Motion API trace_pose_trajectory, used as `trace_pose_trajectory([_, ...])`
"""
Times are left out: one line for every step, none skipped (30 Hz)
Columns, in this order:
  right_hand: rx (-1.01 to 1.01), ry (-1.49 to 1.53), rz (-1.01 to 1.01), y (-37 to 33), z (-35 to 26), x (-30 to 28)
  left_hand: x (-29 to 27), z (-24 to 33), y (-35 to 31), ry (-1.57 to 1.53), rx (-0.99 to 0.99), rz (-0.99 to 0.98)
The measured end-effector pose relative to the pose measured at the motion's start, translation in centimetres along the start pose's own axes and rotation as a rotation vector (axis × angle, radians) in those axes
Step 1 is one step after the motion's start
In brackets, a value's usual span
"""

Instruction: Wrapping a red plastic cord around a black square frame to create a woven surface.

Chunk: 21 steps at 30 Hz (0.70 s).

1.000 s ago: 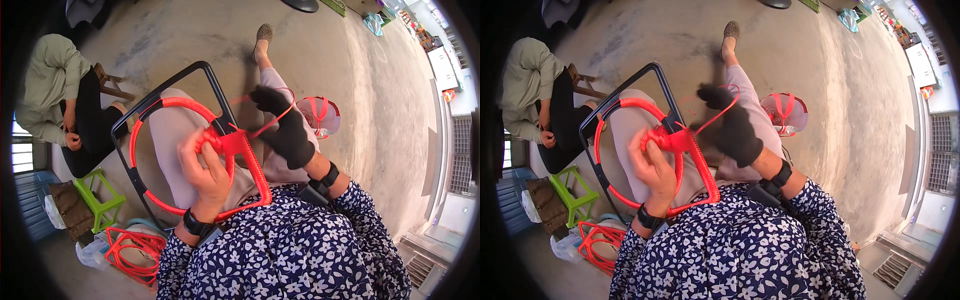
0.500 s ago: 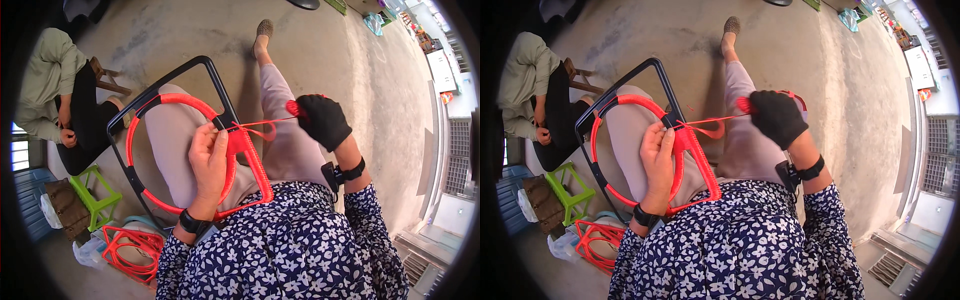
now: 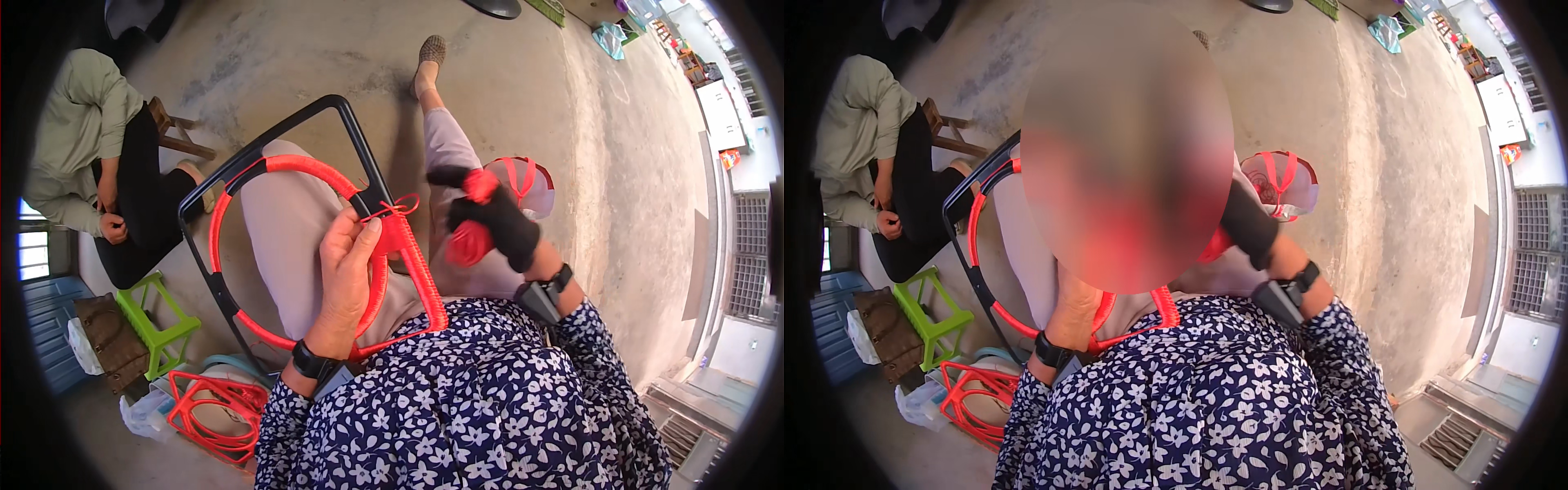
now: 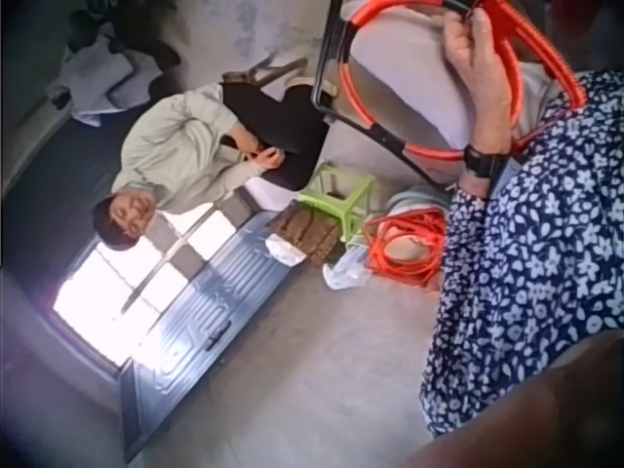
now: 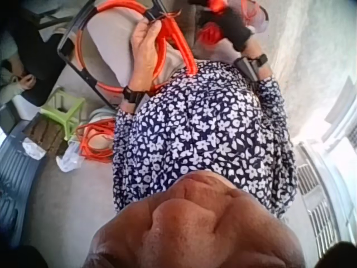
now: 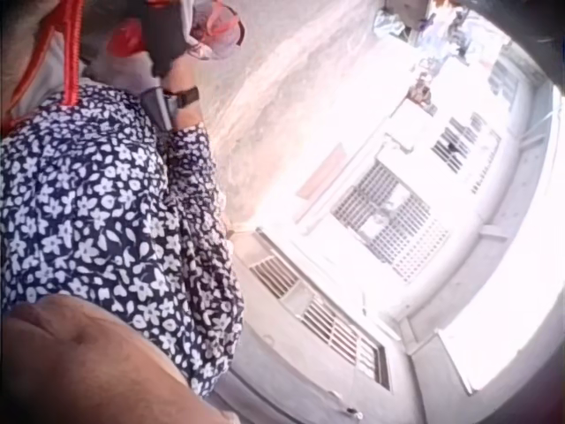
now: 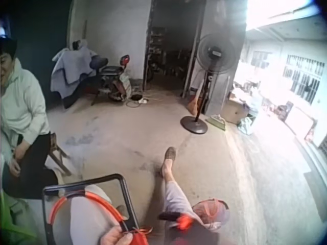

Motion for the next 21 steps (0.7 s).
trace_pose_trajectory([0.039,0.085,-0.048,0.3,-0.7,2.2,0.4,0.2,-0.1,-0.065,-0.037,-0.018])
trace_pose_trajectory([0.075,0.172,-0.094,0.7,-0.6,3.6,0.5,0.1,0.0,-0.064,-0.037,-0.023])
trace_pose_trajectory([0.046,0.145,-0.106,1.5,1.3,3.8,0.9,0.1,-0.2,-0.08,-0.068,-0.058])
trace_pose_trajectory([0.043,0.143,-0.11,1.7,2.0,3.8,1.1,0.1,-0.2,-0.1,-0.095,-0.087])
trace_pose_trajectory([0.074,0.147,-0.08,1.8,2.7,3.6,1.2,0.3,0.0,-0.101,-0.089,-0.087])
trace_pose_trajectory([0.111,0.152,-0.05,1.6,3.0,3.5,1.2,0.3,-0.2,-0.102,-0.086,-0.078])
trace_pose_trajectory([0.121,0.159,-0.144,1.5,2.7,3.5,1.2,0.3,-0.4,-0.103,-0.084,-0.07])
trace_pose_trajectory([0.126,0.158,-0.146,1.5,2.4,3.2,1.4,0.4,-0.5,-0.106,-0.085,-0.066])
trace_pose_trajectory([0.118,0.082,-0.177,1.7,1.6,3.1,1.6,0.7,-0.5,-0.098,-0.084,-0.065])
trace_pose_trajectory([0.109,0.006,-0.207,1.7,0.9,3.1,1.6,0.8,-0.5,-0.09,-0.083,-0.065])
trace_pose_trajectory([0.097,-0.063,-0.223,1.7,0.1,3.1,1.3,0.7,-0.5,-0.091,-0.081,-0.062])
trace_pose_trajectory([0.097,-0.067,-0.221,2.0,0.3,2.8,1.1,0.5,-0.4,-0.087,-0.083,-0.06])
trace_pose_trajectory([0.018,-0.07,-0.155,2.5,0.5,2.2,1.0,0.4,-0.3,-0.084,-0.085,-0.058])
trace_pose_trajectory([-0.06,-0.073,-0.089,3.0,0.2,1.6,1.2,0.4,-0.3,-0.086,-0.085,-0.061])
trace_pose_trajectory([-0.073,-0.128,-0.058,3.3,-0.9,1.5,1.4,0.5,-0.2,-0.081,-0.09,-0.047])
trace_pose_trajectory([-0.07,-0.126,-0.06,3.6,-1.6,1.9,1.4,0.5,-0.4,-0.074,-0.096,-0.031])
trace_pose_trajectory([-0.149,-0.125,-0.082,3.9,-2.7,2.4,1.5,0.5,-0.4,-0.074,-0.098,-0.028])
trace_pose_trajectory([-0.229,-0.125,-0.103,4.0,-3.8,2.8,1.4,0.6,-0.4,-0.061,-0.086,-0.028])
trace_pose_trajectory([-0.22,-0.174,-0.122,3.9,-4.5,3.1,1.4,0.7,-0.3,-0.048,-0.074,-0.028])
trace_pose_trajectory([-0.217,-0.172,-0.122,3.6,-4.8,3.1,1.2,0.5,-0.4,-0.048,-0.076,-0.026])
trace_pose_trajectory([-0.145,-0.137,-0.136,3.1,-4.6,2.8,1.0,0.3,-0.3,-0.066,-0.074,-0.032])
Point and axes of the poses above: each hand's wrist, its own y-axis towards the middle knuckle, its own x-axis out of the palm, z = x × y, the point moved 6 cm from there along y, towards the middle knuckle, and after that the axes turned 10 degrees about -y, right-handed, at the moved point
